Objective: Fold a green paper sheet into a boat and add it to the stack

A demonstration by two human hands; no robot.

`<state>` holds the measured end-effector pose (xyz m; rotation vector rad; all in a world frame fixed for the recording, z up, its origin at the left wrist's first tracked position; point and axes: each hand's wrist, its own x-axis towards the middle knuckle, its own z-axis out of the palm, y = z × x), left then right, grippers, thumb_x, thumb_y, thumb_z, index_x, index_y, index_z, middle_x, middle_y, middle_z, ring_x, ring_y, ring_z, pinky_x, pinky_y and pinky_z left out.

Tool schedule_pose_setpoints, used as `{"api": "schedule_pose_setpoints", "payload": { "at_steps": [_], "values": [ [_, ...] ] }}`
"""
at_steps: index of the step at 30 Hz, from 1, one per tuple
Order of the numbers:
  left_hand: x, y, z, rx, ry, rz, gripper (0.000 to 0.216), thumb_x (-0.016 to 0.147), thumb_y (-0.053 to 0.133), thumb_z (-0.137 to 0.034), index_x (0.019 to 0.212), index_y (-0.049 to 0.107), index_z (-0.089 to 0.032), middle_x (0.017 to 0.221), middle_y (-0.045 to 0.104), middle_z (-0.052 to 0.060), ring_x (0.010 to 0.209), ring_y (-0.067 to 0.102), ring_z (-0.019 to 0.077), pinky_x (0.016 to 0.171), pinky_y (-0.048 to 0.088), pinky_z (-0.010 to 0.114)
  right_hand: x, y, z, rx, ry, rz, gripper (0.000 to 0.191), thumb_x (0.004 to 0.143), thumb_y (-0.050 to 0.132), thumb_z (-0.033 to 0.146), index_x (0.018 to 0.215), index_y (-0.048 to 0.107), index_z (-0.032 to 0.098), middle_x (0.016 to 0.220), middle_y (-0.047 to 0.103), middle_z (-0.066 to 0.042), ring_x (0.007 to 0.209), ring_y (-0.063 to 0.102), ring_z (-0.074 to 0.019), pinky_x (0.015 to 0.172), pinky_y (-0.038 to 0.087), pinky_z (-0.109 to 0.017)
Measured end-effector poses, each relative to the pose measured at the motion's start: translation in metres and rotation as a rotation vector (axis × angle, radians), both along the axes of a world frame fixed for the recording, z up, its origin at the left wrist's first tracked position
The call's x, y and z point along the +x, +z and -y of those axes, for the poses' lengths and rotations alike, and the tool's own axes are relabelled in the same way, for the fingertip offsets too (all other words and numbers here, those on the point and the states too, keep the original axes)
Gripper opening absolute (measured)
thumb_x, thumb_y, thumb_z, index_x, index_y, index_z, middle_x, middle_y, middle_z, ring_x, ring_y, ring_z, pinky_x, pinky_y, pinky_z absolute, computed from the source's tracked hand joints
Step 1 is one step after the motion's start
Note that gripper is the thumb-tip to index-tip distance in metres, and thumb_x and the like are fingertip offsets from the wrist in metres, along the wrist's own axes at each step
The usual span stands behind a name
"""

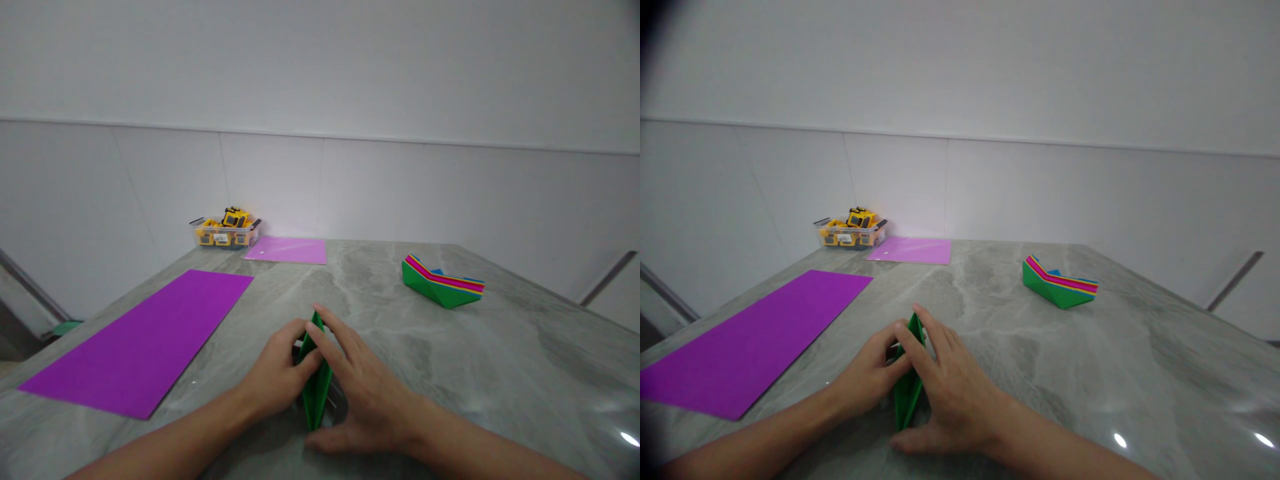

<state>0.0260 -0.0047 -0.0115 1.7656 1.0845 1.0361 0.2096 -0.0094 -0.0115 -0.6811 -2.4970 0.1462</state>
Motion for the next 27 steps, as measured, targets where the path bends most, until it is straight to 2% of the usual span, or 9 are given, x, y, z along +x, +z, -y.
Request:
{"api": "schedule_pose_setpoints", "payload": {
  "at_steps": [6,9,11,13,15,17,21,23,27],
  "values": [
    [-0.006,0.002,0.002,-0.043,-0.108,0.213,0.042,0.094,0.051,-0.049,0.119,0.064,-0.017,0.112,0.068,0.008,0.103,0.061,0.0256,0.091,0.048,0.036,0.003,-0.002,-0.004,0.086,0.013,-0.106,0.130,0.062,0.084,0.047,0.156,-0.001,0.019,0.159,0.013,-0.024,0.145,0.025,-0.0387,0.109,0.039,-0.051],
    [-0.009,0.000,0.002,-0.061,-0.240,0.335,0.058,0.093,0.044,-0.062,0.129,0.060,-0.020,0.124,0.064,0.008,0.114,0.057,0.0296,0.100,0.043,0.042,0.005,-0.001,-0.006,0.125,0.021,-0.187,0.126,0.064,0.082,0.047,0.156,0.002,0.016,0.158,0.018,-0.024,0.144,0.028,-0.0376,0.110,0.039,-0.050],
    [-0.011,-0.002,0.000,-0.042,-0.349,0.359,0.074,0.083,0.048,-0.074,0.135,0.057,-0.021,0.131,0.060,0.010,0.121,0.053,0.0335,0.104,0.040,0.046,0.006,0.000,-0.006,0.132,0.013,-0.235,0.124,0.064,0.081,0.047,0.156,0.005,0.015,0.157,0.023,-0.023,0.143,0.030,-0.0368,0.111,0.039,-0.049],
    [-0.012,-0.005,-0.003,-0.039,-0.429,0.355,0.098,0.063,0.060,-0.083,0.139,0.052,-0.022,0.138,0.055,0.011,0.126,0.048,0.0374,0.109,0.035,0.049,0.007,0.001,-0.006,0.132,0.011,-0.282,0.120,0.064,0.080,0.046,0.155,0.009,0.015,0.155,0.029,-0.022,0.141,0.035,-0.0360,0.111,0.040,-0.048],
    [-0.013,-0.007,-0.006,-0.054,-0.455,0.321,0.121,0.041,0.077,-0.078,0.143,0.046,-0.022,0.140,0.052,0.013,0.129,0.045,0.0400,0.113,0.029,0.052,0.008,0.001,-0.006,0.141,0.023,-0.335,0.116,0.064,0.079,0.047,0.154,0.013,0.015,0.153,0.034,-0.020,0.138,0.040,-0.0356,0.110,0.041,-0.048],
    [-0.012,-0.008,-0.007,-0.046,-0.439,0.256,0.131,0.031,0.092,-0.061,0.146,0.042,-0.022,0.140,0.052,0.014,0.130,0.044,0.0400,0.115,0.026,0.053,0.009,0.001,-0.006,0.151,0.027,-0.378,0.114,0.064,0.079,0.049,0.153,0.016,0.015,0.150,0.040,-0.019,0.135,0.045,-0.0353,0.109,0.042,-0.047],
    [-0.009,-0.007,-0.003,0.015,-0.317,0.105,0.090,0.057,0.089,-0.032,0.137,0.049,-0.024,0.126,0.061,0.009,0.115,0.058,0.0313,0.102,0.044,0.046,0.010,-0.001,-0.007,0.152,0.014,-0.410,0.110,0.066,0.077,0.053,0.152,0.020,0.014,0.144,0.047,-0.019,0.129,0.052,-0.0343,0.105,0.046,-0.046],
    [-0.008,-0.005,-0.001,0.048,-0.246,0.048,0.070,0.064,0.084,-0.029,0.128,0.055,-0.024,0.116,0.066,0.005,0.104,0.062,0.0273,0.092,0.050,0.039,0.010,-0.001,-0.007,0.153,0.014,-0.421,0.106,0.068,0.076,0.053,0.151,0.022,0.014,0.143,0.049,-0.019,0.128,0.053,-0.0337,0.105,0.047,-0.045],
    [-0.006,-0.004,0.001,0.123,-0.160,-0.007,0.057,0.061,0.085,-0.032,0.112,0.061,-0.022,0.101,0.069,0.002,0.088,0.063,0.0230,0.078,0.052,0.031,0.008,0.001,-0.006,0.161,0.030,-0.446,0.097,0.072,0.074,0.053,0.148,0.027,0.015,0.140,0.051,-0.019,0.126,0.055,-0.0319,0.103,0.048,-0.043]
  ]
}}
